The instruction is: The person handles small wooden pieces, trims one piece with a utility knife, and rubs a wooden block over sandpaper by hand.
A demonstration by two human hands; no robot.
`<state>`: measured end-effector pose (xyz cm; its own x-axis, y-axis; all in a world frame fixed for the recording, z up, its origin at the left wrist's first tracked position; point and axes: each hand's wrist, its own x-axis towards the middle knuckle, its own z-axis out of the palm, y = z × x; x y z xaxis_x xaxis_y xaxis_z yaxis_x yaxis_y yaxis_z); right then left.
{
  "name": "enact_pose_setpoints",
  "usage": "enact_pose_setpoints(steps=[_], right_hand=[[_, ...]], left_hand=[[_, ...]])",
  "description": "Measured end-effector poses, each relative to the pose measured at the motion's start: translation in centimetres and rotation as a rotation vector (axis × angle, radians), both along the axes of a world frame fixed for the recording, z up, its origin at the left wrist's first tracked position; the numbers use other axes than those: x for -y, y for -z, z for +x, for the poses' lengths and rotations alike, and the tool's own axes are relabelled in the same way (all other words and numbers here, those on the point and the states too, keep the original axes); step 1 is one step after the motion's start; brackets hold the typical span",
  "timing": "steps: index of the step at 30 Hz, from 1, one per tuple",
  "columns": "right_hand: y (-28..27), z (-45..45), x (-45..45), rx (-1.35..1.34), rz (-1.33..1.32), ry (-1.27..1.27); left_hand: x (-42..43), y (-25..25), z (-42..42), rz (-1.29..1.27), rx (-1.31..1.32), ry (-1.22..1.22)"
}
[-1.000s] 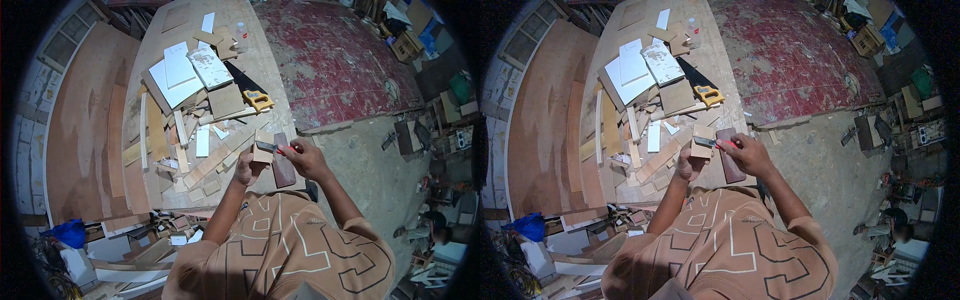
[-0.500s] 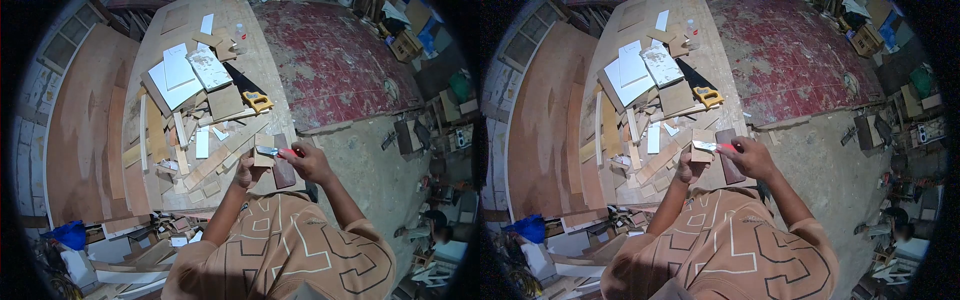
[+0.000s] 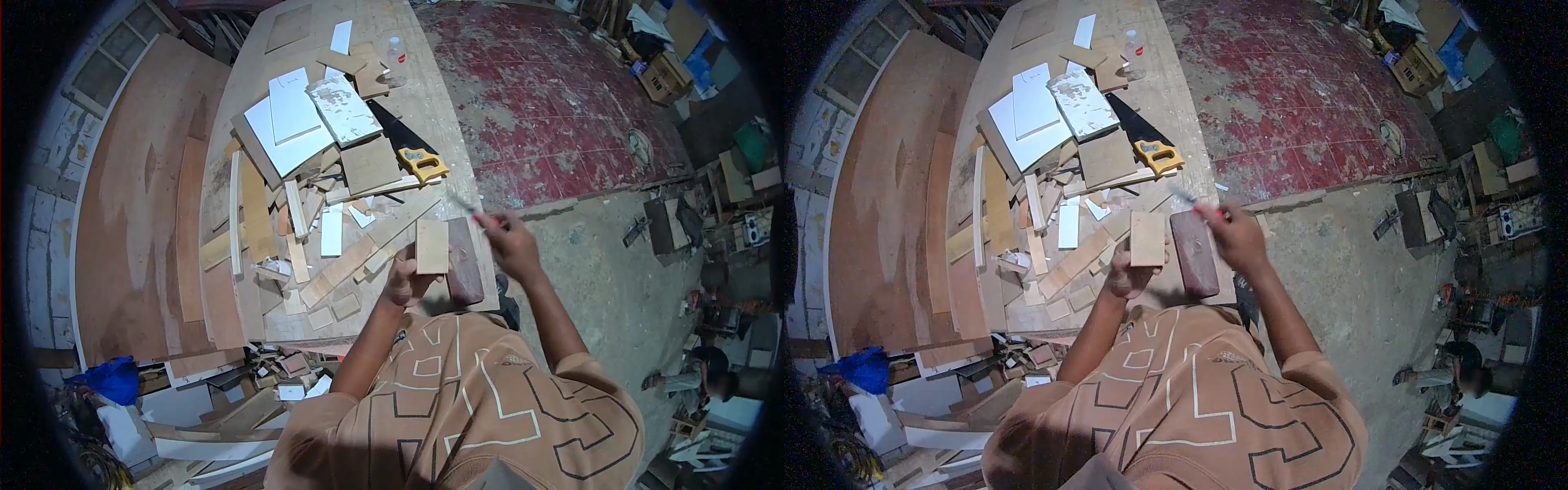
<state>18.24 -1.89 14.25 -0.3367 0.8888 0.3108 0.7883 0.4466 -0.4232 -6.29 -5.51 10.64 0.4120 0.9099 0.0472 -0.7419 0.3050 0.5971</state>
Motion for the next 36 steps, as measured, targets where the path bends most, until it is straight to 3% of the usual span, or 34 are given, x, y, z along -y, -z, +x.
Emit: enact_pose_setpoints(steps=[3,7,9,12,19,25,36], right_hand=[[0.2,2.8,-1.3,-0.054,-0.029,0.188],[-1.3,1.8,0.5,-0.135,-0.062,0.090],[-1.6,-0.1,1.9,-0.168,-0.042,-0.134],[-2.8,-2.8,3.6,-0.153,-0.015,-0.241],[-1.7,-2.7,3.1,-0.211,-0.020,-0.189],[-2.4,-3.2,3.7,-0.232,-0.073,-0.311],[-2.0,-3.0,3.7,-0.257,-0.124,-0.282]], left_hand=[[0.6,-1.2,0.0,-0.002,0.026,-0.020],[0.4,-1.5,0.0,-0.010,-0.074,-0.127],[0.0,-1.4,0.3,-0.011,-0.079,-0.145],[-0.3,-0.5,0.5,0.035,-0.192,-0.201],[-0.1,-1.2,0.5,0.051,-0.203,-0.318],[-0.4,-1.1,0.1,0.086,-0.290,-0.313],[0.0,-1.5,0.4,0.133,-0.343,-0.328]])
